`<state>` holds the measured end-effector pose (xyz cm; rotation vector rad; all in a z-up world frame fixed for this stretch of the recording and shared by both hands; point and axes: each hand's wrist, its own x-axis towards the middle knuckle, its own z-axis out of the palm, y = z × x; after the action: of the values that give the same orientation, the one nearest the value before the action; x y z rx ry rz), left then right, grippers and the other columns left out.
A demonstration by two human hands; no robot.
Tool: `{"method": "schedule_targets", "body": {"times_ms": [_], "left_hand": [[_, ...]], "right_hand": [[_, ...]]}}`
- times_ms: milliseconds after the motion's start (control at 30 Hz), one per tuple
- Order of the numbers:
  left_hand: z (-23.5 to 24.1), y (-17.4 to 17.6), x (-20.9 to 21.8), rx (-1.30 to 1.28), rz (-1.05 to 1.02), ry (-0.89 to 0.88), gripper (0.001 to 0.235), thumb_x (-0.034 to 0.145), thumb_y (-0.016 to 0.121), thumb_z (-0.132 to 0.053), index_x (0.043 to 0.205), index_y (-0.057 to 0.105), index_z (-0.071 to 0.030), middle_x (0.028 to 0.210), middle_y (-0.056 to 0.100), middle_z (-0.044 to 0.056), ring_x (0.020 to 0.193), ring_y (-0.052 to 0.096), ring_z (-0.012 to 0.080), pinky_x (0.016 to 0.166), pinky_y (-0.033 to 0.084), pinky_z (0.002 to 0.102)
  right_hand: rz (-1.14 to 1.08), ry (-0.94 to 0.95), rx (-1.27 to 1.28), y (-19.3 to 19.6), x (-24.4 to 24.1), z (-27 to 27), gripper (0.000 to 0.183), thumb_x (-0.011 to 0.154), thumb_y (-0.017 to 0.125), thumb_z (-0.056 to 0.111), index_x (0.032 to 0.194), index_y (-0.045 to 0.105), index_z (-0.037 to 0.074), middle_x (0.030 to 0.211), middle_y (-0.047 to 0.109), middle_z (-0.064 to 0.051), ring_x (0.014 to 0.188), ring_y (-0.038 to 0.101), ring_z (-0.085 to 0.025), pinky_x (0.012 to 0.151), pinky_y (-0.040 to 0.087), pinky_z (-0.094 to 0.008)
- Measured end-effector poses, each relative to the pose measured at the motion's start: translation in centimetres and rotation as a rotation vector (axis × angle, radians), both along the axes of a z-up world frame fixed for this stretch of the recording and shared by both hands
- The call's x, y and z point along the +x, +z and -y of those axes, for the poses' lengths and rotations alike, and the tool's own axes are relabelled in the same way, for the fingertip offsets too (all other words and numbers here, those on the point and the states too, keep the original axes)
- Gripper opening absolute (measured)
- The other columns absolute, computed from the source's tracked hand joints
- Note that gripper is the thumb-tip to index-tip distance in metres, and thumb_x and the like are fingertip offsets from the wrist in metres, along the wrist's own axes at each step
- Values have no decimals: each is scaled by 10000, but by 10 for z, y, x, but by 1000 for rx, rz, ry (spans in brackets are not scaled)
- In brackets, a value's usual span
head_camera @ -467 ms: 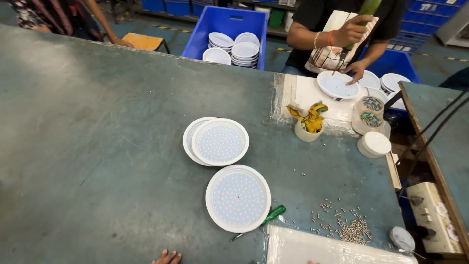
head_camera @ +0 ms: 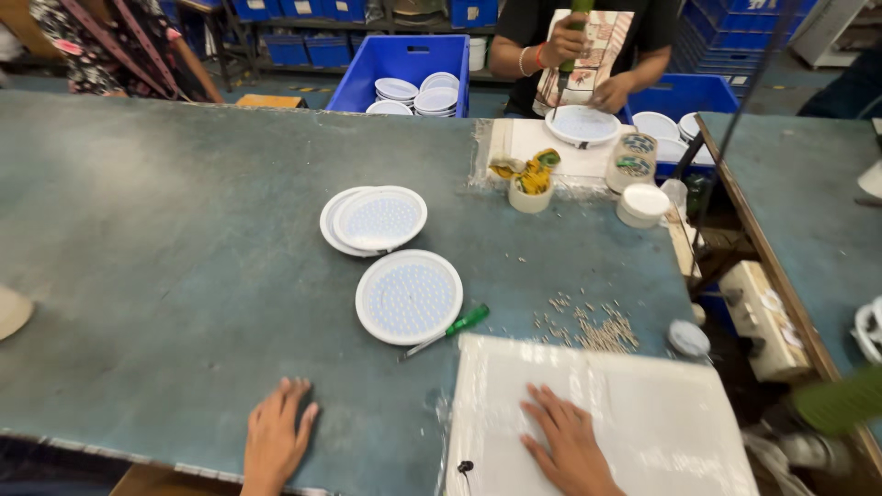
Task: The person uses a green handheld electric screwdriver to fasten screws into the center of white circular LED light modules. They pick up each module, position it on a foam pad, drive in a screw, and then place the finished unit into a stack. The process is repeated for multiple modules.
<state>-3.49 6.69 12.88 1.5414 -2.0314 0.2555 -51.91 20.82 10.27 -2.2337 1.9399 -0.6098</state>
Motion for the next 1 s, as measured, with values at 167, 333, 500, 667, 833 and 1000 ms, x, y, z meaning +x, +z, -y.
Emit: {"method": "schedule_targets", "body": {"times_ms": [167, 333, 500, 667, 833, 1000], "left_hand": [[-60, 1, -34, -1, 17, 378, 570, 1007, 543, -387, 1490, 456, -98, 1602, 414, 85, 1513, 367, 287, 1185, 327, 491], [-162, -68, -108, 37, -197, 217, 789, 999, 446, -480, 1582, 246, 13, 1681, 180, 221, 1557, 143, 372, 1194, 197, 516], [-245, -108, -120, 434, -799, 251, 710, 971, 585, -413, 1537, 381, -36, 1545, 425, 216, 1419, 394, 325, 1108, 342, 437], [-233, -60, -118, 331, -1186, 72, 470, 984, 610, -319, 1346, 636, -20, 1232, 765, 155, 1167, 709, 210, 1013, 509, 307], [-143, 6, -167, 441, -1065, -17, 493, 964, 617, -358, 1341, 603, -40, 1079, 775, 111, 889, 737, 181, 817, 550, 326], [-9, 34, -186, 408, -1008, 164, 588, 982, 601, -443, 1393, 496, -36, 977, 751, 156, 705, 729, 232, 661, 552, 353]], "right_hand": [[88, 32, -36, 52, 15, -12, 448, 921, 643, 311, 1319, 580, 117, 1550, 426, -62, 1476, 316, -261, 1157, 246, -487], [53, 135, -99, 56, 15, -26, 461, 917, 645, 300, 1322, 578, 90, 1548, 417, -94, 1464, 330, -296, 1147, 260, -493], [216, 222, -37, 51, 1, -53, 404, 909, 683, 297, 1279, 634, 144, 1511, 509, -67, 1383, 423, -272, 1154, 272, -468], [391, 183, -66, 61, -41, -77, 309, 898, 698, 268, 1175, 713, 133, 1382, 654, -69, 1278, 580, -279, 1084, 398, -413], [553, -28, -69, 63, -84, -118, 282, 888, 700, 203, 1143, 729, 86, 1288, 703, -87, 1188, 680, -288, 976, 533, -375], [348, -74, -90, 37, -96, -136, 248, 834, 725, 184, 1072, 754, 121, 1294, 711, -39, 1187, 658, -227, 1000, 497, -368]]}}
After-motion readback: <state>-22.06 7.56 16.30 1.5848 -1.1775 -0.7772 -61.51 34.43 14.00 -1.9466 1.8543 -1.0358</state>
